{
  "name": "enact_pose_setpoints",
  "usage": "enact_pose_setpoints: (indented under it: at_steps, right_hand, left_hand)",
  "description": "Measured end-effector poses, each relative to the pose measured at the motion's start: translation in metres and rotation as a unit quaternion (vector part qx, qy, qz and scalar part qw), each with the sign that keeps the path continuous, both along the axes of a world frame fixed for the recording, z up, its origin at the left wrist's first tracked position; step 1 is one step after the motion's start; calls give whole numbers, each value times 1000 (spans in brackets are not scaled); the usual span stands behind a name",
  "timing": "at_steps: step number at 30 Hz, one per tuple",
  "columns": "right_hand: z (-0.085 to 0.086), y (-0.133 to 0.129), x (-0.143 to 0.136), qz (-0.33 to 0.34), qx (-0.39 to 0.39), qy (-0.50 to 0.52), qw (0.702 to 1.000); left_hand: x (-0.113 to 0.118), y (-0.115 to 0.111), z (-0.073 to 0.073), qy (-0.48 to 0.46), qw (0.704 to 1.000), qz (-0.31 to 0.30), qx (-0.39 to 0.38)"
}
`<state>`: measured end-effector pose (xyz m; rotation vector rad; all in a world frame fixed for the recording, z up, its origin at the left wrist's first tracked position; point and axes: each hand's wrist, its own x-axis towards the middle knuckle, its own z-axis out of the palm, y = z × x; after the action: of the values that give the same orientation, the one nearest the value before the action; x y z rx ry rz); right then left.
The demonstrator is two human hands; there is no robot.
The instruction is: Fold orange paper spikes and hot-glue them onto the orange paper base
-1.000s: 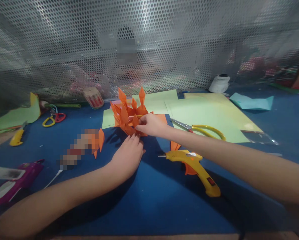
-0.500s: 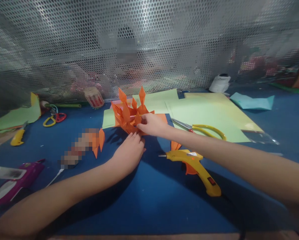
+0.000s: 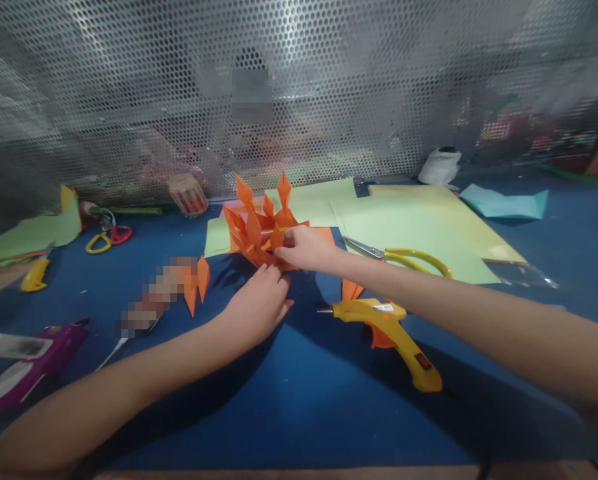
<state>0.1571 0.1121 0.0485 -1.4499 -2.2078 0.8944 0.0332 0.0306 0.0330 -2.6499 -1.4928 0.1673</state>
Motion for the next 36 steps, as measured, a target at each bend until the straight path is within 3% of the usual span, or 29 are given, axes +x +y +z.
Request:
enact_pose_setpoints:
  at_steps: [16,28,36]
  right_hand:
    - [-3,4,6,21,-4,15,1000]
    - [-3,5,5,28,39,0,999]
    - [-12,8,2,57,53,23,997]
  left_hand:
    - [-1,1,-2,26,1000,-7,-14]
    - [-4,-15,13,117,983,44,-132]
    - [-2,-16,16,130,980,46,-143]
